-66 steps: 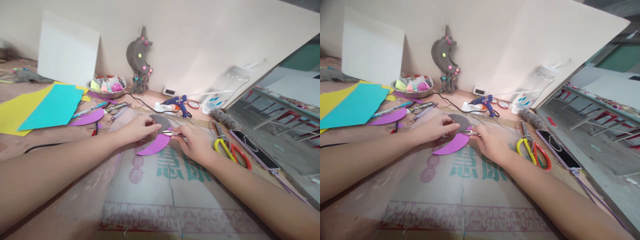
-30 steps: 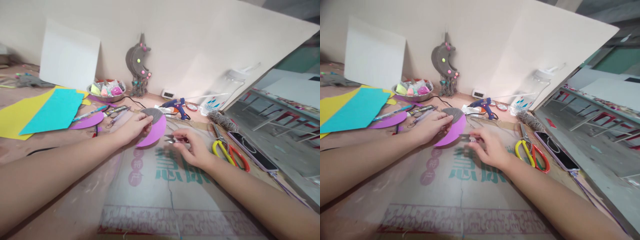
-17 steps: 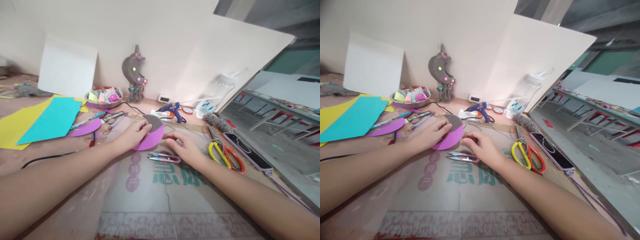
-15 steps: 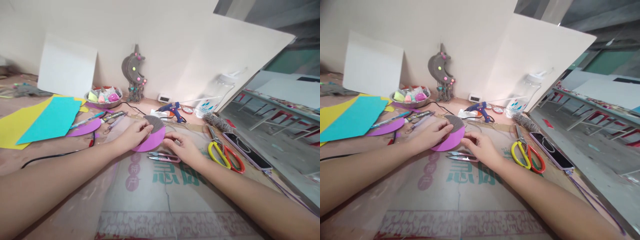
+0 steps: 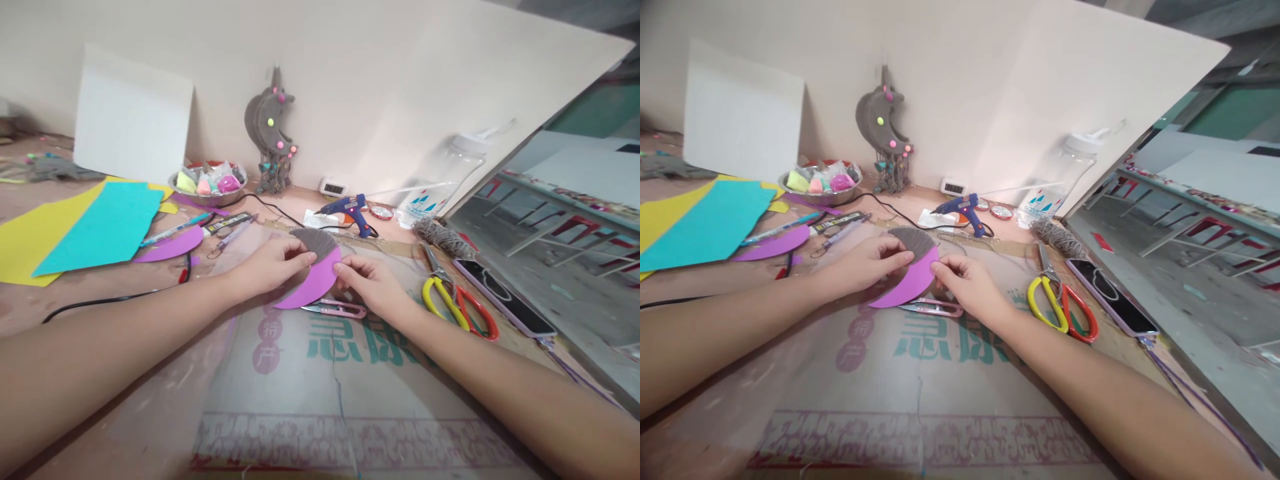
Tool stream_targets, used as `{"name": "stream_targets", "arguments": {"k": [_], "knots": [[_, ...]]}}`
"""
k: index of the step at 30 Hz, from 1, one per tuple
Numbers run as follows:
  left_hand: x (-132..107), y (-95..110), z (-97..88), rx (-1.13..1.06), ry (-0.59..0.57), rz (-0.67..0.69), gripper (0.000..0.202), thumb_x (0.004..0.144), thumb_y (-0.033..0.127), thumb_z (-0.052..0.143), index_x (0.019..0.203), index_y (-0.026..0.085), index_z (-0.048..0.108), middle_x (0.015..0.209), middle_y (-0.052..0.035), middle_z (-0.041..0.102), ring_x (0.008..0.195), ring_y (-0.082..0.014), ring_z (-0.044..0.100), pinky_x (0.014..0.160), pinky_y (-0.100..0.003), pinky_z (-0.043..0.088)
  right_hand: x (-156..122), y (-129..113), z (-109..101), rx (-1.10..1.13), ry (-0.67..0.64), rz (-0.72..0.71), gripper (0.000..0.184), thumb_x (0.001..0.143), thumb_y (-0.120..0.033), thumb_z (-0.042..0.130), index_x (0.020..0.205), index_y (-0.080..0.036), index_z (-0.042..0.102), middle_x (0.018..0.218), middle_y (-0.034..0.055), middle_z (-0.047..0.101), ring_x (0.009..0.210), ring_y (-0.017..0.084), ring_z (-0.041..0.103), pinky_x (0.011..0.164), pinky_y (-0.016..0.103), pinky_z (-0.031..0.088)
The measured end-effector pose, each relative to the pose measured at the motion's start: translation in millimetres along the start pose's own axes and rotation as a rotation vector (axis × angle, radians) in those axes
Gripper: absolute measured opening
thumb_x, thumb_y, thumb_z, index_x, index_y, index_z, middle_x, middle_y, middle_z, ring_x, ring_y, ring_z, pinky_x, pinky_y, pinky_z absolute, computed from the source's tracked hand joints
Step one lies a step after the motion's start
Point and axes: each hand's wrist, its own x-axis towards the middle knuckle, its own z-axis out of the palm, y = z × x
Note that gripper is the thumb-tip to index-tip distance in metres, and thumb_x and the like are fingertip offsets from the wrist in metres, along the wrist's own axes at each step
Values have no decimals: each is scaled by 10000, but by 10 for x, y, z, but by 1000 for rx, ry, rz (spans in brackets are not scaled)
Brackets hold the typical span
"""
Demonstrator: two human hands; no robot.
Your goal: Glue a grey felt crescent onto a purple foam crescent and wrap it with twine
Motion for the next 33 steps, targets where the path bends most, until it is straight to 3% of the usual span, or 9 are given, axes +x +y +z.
{"name": "stream_targets", "arguments": {"k": [10, 16, 21, 25, 29, 33], "knots": [[-1, -21, -24, -96, -68, 19, 312, 857, 391, 460, 647, 160, 467, 558, 36, 457, 444, -59, 381, 425, -196, 295, -6, -15, -19, 34, -31, -4, 351, 776, -482, 592, 657, -157, 531, 534, -57, 496, 387, 36, 381, 352, 169, 294], [-8, -44, -19, -282, -100, -85, 384, 854, 486, 448, 652, 160, 469, 543, 43, 398, 408, -57, 365, 387, -205, 266, 10, 20, -28, -12, -65, -30, 342, 802, -474, 566, 674, -157, 547, 597, -31, 536, 498, 67, 465, 478, 199, 380], [-8, -20, -15, -283, -15, -128, 373, 844, 449, 482, 608, 165, 433, 503, 51, 372, 400, -53, 339, 387, -209, 240, -38, -48, -106, -383, -111, -191, 329, 869, -448, 476, 720, -170, 571, 648, -6, 567, 590, 113, 508, 569, 247, 399], [-10, -28, -10, -266, 34, -110, 363, 836, 466, 485, 632, 170, 439, 507, 51, 385, 412, -57, 341, 394, -212, 253, -121, -182, -188, -775, -272, -388, 280, 820, -452, 573, 789, -175, 594, 795, 26, 606, 741, 151, 542, 670, 276, 414], [-14, -45, -8, -197, 1, -110, 373, 838, 492, 453, 637, 180, 424, 514, 52, 377, 392, -58, 339, 379, -220, 238, -207, -259, -188, -941, -380, -484, 223, 833, -390, 582, 935, -193, 599, 929, 42, 611, 821, 159, 553, 694, 276, 425], [-17, -20, -27, -37, 32, -18, 381, 842, 464, 443, 595, 174, 427, 505, 44, 389, 426, -68, 365, 415, -226, 252, -299, -306, -140, -1046, -429, -586, 171, 907, -262, 460, 919, -183, 612, 850, 39, 616, 776, 149, 554, 714, 288, 429]]}}
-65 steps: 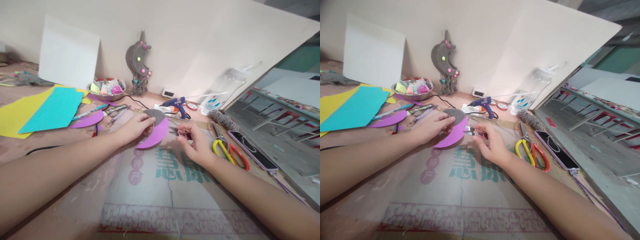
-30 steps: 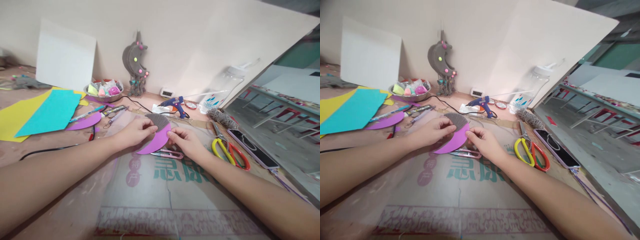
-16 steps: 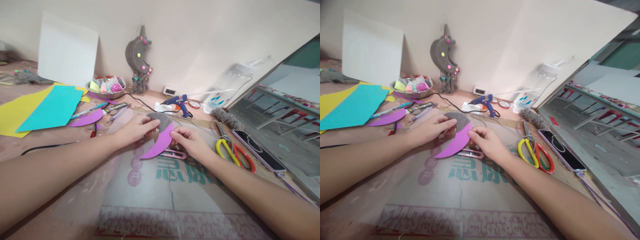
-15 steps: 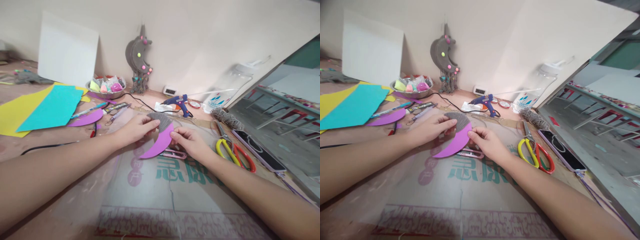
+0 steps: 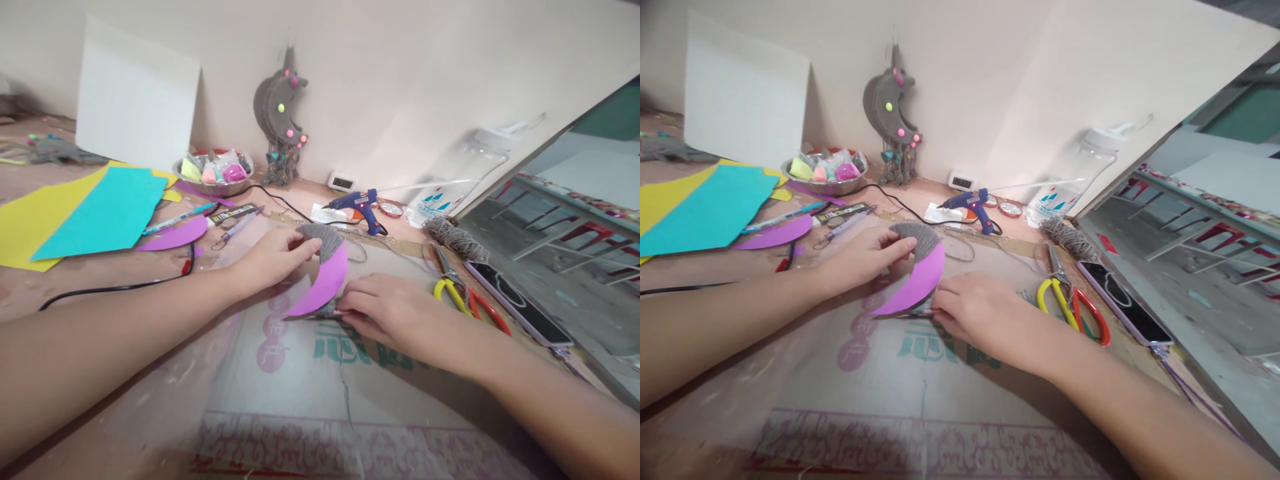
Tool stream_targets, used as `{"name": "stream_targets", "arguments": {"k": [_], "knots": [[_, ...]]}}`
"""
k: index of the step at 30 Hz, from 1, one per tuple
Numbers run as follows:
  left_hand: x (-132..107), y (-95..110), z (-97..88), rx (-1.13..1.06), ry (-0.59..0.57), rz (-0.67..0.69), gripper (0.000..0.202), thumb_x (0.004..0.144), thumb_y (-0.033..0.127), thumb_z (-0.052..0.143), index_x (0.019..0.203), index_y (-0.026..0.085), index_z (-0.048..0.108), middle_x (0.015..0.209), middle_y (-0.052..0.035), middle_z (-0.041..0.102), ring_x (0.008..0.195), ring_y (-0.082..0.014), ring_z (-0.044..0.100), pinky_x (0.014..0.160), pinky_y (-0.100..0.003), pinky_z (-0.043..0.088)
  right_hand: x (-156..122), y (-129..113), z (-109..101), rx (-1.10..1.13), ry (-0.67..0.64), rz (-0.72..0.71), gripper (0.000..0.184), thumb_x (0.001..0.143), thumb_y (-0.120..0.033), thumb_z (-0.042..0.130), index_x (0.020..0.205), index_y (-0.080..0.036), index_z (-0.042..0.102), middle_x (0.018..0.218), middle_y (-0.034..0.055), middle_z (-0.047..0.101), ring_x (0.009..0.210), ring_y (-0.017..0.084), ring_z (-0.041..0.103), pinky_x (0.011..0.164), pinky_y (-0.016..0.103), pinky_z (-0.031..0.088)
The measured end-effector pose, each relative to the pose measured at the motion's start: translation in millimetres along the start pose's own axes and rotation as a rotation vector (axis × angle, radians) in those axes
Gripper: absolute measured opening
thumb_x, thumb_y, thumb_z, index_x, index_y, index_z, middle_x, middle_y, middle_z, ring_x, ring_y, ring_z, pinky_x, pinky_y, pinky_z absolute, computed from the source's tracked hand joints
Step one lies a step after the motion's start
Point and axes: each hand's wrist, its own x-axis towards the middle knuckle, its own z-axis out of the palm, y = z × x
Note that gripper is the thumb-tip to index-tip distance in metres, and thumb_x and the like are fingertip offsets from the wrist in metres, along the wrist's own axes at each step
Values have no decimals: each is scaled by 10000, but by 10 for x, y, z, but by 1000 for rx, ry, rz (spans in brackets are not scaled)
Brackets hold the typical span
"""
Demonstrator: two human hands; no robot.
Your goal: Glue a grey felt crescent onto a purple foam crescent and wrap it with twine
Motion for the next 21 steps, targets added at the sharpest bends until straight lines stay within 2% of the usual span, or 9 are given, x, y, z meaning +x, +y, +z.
{"name": "stream_targets", "arguments": {"k": [4, 8, 10, 13, 16, 21], "knots": [[0, 17, -8, 94, 23, 61, 380, 843, 434, 431, 580, 161, 465, 509, 32, 431, 471, -82, 388, 451, -233, 267, -4, -88, -10, -4, 89, 7, 202, 922, -207, 401, 891, -183, 600, 792, 33, 623, 729, 146, 559, 682, 282, 440], [8, 3, 6, 183, 20, 90, 408, 851, 431, 407, 555, 157, 468, 506, 22, 464, 483, -89, 402, 468, -243, 263, 29, 1, 83, 85, 421, 111, 215, 919, -165, 361, 983, -177, 566, 877, 59, 648, 801, 156, 592, 703, 283, 465], [15, -2, 12, 233, 18, 102, 409, 852, 421, 405, 555, 153, 490, 508, 17, 480, 487, -92, 412, 477, -248, 265, 42, 93, 153, 71, 514, 180, 213, 926, -209, 380, 1039, -176, 557, 908, 65, 658, 814, 166, 605, 702, 289, 471], [24, -1, 16, 286, 9, 117, 402, 850, 404, 409, 564, 146, 523, 522, 9, 506, 501, -99, 434, 491, -253, 273, 44, 183, 217, 8, 512, 230, 247, 895, -323, 489, 1075, -178, 577, 885, 57, 679, 727, 165, 617, 634, 277, 466], [25, 1, 16, 288, 12, 107, 385, 843, 397, 421, 586, 143, 554, 533, 5, 516, 511, -103, 443, 489, -254, 273, 32, 183, 221, -19, 492, 212, 306, 849, -416, 558, 1048, -190, 610, 808, 30, 685, 622, 137, 602, 575, 250, 442], [21, -2, 14, 301, 8, 105, 380, 837, 396, 422, 590, 145, 565, 524, 10, 498, 505, -100, 422, 486, -257, 264, 17, 168, 235, -79, 513, 179, 356, 806, -500, 580, 1005, -210, 635, 823, 28, 696, 624, 129, 606, 578, 237, 421]]}}
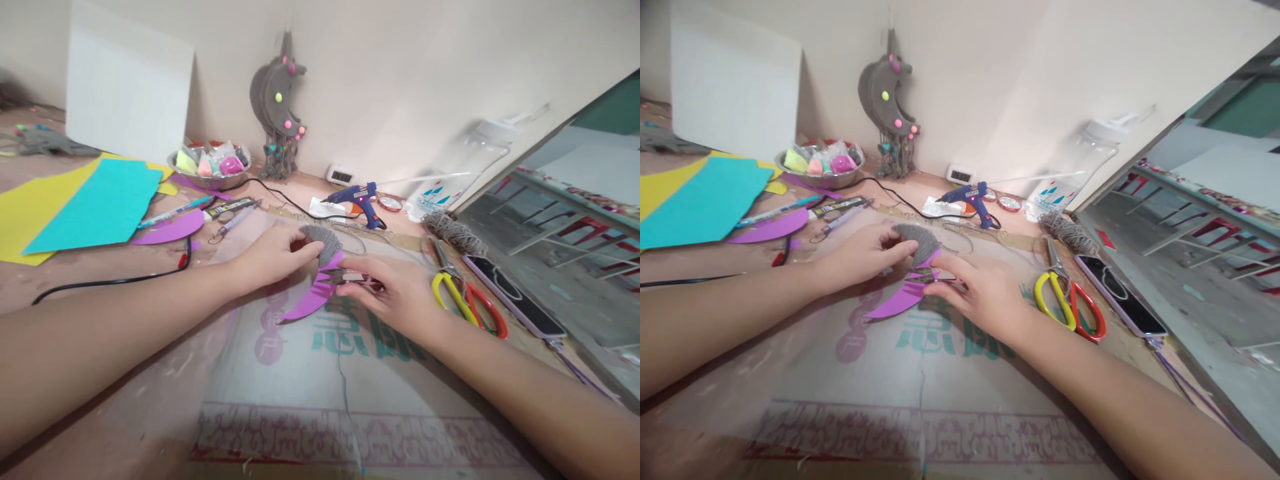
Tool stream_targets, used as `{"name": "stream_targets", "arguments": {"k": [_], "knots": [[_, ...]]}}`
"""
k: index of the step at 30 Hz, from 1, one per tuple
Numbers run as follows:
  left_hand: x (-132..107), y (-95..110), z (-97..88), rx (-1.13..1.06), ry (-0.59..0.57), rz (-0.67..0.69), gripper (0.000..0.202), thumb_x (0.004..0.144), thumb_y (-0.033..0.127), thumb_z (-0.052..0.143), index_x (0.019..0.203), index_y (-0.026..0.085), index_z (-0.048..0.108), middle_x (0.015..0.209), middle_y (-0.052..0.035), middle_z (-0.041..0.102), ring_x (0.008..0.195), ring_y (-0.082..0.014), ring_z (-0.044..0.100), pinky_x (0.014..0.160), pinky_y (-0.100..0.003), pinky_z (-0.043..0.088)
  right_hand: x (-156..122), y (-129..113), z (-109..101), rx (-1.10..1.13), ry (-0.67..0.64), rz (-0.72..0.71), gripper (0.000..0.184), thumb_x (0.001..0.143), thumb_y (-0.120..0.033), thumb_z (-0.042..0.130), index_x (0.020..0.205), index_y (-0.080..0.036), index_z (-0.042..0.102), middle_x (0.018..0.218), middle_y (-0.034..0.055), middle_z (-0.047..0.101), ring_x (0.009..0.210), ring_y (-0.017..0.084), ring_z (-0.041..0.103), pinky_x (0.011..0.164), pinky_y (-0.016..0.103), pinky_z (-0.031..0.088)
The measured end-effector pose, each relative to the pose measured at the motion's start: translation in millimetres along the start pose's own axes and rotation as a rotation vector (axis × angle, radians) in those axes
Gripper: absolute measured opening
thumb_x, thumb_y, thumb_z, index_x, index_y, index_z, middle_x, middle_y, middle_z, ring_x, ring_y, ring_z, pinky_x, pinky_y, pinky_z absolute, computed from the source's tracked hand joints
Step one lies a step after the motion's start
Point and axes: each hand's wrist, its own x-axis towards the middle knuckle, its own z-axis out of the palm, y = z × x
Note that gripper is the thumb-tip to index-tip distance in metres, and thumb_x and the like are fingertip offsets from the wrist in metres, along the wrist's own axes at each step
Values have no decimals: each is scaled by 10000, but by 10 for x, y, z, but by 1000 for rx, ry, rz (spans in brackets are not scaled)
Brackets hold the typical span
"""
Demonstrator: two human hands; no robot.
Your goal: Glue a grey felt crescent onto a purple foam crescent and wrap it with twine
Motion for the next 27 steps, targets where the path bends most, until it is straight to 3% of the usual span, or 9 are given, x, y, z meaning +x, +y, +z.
{"name": "stream_targets", "arguments": {"k": [8, 12, 17, 27], "knots": [[-8, -1, 2, -28, 2, -1, 378, 830, 395, 423, 556, 156, 524, 497, 13, 474, 489, -100, 407, 487, -263, 255, 2, 46, 66, -140, -17, 97, 310, 915, -410, 423, 842, -178, 616, 628, 22, 611, 563, 147, 544, 528, 257, 365], [-2, -11, 6, -16, 6, 6, 369, 827, 389, 426, 565, 153, 535, 512, 11, 487, 501, -101, 419, 493, -260, 265, 15, 34, 59, -116, -16, -34, 302, 945, -296, 347, 1073, -174, 591, 816, 63, 603, 741, 177, 546, 659, 296, 416], [0, -14, 13, -28, 2, 6, 375, 839, 396, 413, 609, 146, 573, 543, 4, 527, 513, -104, 442, 497, -255, 279, 19, -1, 45, -184, -1, -83, 430, 955, -343, 285, 1250, -119, 504, 851, 84, 533, 739, 189, 496, 660, 317, 409], [-4, -18, 16, -28, 2, 2, 373, 837, 392, 422, 597, 145, 569, 548, -6, 544, 527, -110, 446, 499, -256, 280, 12, 79, 84, -168, 25, -131, 304, 912, -223, 432, 1183, -184, 563, 840, 60, 572, 771, 177, 506, 679, 310, 402]]}}
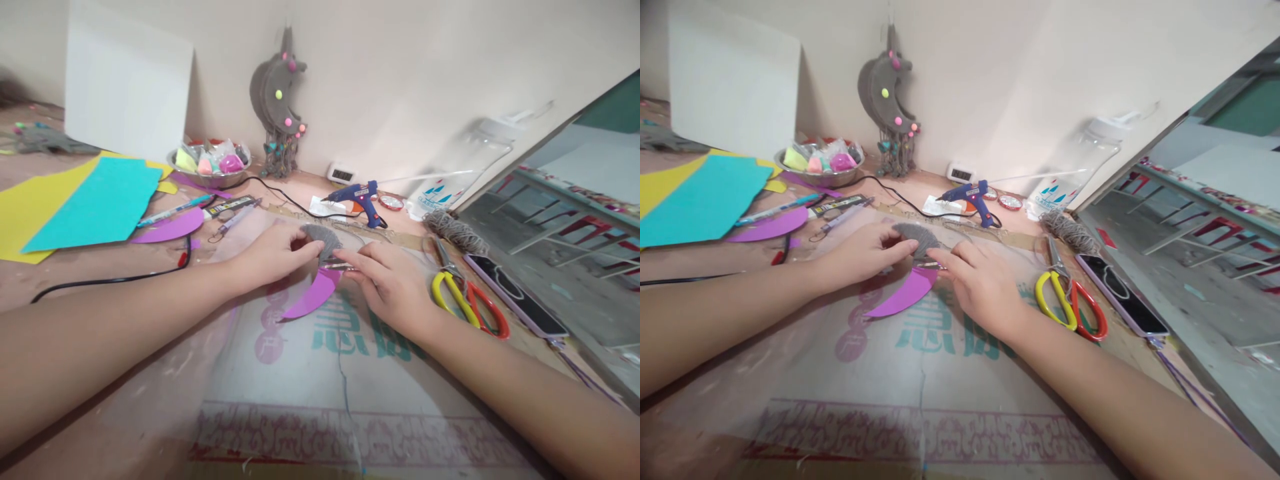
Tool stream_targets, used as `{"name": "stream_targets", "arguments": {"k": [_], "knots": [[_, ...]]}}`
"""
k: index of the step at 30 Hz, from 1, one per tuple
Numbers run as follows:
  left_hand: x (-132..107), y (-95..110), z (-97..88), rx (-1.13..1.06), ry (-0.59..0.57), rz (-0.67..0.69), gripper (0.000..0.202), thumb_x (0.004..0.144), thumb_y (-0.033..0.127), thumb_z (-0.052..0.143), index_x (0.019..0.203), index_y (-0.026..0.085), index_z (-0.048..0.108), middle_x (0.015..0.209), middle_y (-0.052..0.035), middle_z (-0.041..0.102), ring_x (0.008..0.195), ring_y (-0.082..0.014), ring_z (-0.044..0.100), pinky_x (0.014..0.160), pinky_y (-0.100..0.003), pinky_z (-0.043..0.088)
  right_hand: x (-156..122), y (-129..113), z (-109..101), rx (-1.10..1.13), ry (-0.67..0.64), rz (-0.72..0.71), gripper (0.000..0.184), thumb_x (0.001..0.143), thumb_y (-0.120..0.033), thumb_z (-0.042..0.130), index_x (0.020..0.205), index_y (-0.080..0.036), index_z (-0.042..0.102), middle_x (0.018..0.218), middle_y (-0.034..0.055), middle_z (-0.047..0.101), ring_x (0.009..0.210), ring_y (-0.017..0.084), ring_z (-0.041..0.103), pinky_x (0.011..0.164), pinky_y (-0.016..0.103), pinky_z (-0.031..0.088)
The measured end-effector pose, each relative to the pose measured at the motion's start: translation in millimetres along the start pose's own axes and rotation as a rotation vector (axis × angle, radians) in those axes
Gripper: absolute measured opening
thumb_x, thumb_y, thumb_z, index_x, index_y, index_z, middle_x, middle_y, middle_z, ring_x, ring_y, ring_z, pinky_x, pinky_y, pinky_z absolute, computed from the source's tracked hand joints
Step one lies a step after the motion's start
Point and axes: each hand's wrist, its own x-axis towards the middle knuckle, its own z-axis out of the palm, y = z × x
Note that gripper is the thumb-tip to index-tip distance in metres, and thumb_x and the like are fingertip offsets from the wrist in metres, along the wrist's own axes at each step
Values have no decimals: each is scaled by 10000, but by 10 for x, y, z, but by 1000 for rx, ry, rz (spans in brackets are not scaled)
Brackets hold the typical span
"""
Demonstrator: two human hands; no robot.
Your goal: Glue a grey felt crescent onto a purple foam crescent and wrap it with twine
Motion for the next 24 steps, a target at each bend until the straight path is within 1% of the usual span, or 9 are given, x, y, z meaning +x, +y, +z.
{"name": "stream_targets", "arguments": {"k": [5, 9, 20, 24], "knots": [[-5, 10, -1, 16, -1, 10, 354, 829, 375, 428, 575, 152, 533, 538, 2, 518, 521, -107, 440, 497, -255, 273, 3, -6, -1, -50, 13, -36, 268, 898, -216, 460, 1110, -166, 617, 792, 56, 589, 723, 174, 504, 639, 306, 381], [-14, 18, 1, 12, -1, 23, 346, 831, 366, 427, 570, 155, 509, 537, 11, 503, 520, -101, 432, 496, -249, 271, 11, -13, -6, -84, -5, -12, 264, 904, -227, 451, 1092, -157, 622, 795, 60, 602, 704, 173, 506, 617, 309, 361], [-12, 19, 8, -4, -2, 20, 344, 820, 361, 435, 552, 156, 499, 523, 16, 496, 521, -100, 435, 503, -247, 287, 8, -21, -31, -140, -45, -36, 266, 908, -237, 451, 1108, -153, 604, 809, 57, 601, 717, 177, 498, 629, 313, 334], [-16, 38, 2, -15, -26, 0, 346, 822, 361, 426, 550, 158, 493, 529, 12, 499, 524, -103, 442, 505, -248, 295, 3, -20, -23, -130, -39, -36, 266, 905, -233, 446, 1106, -158, 603, 806, 57, 599, 714, 178, 501, 629, 319, 337]]}}
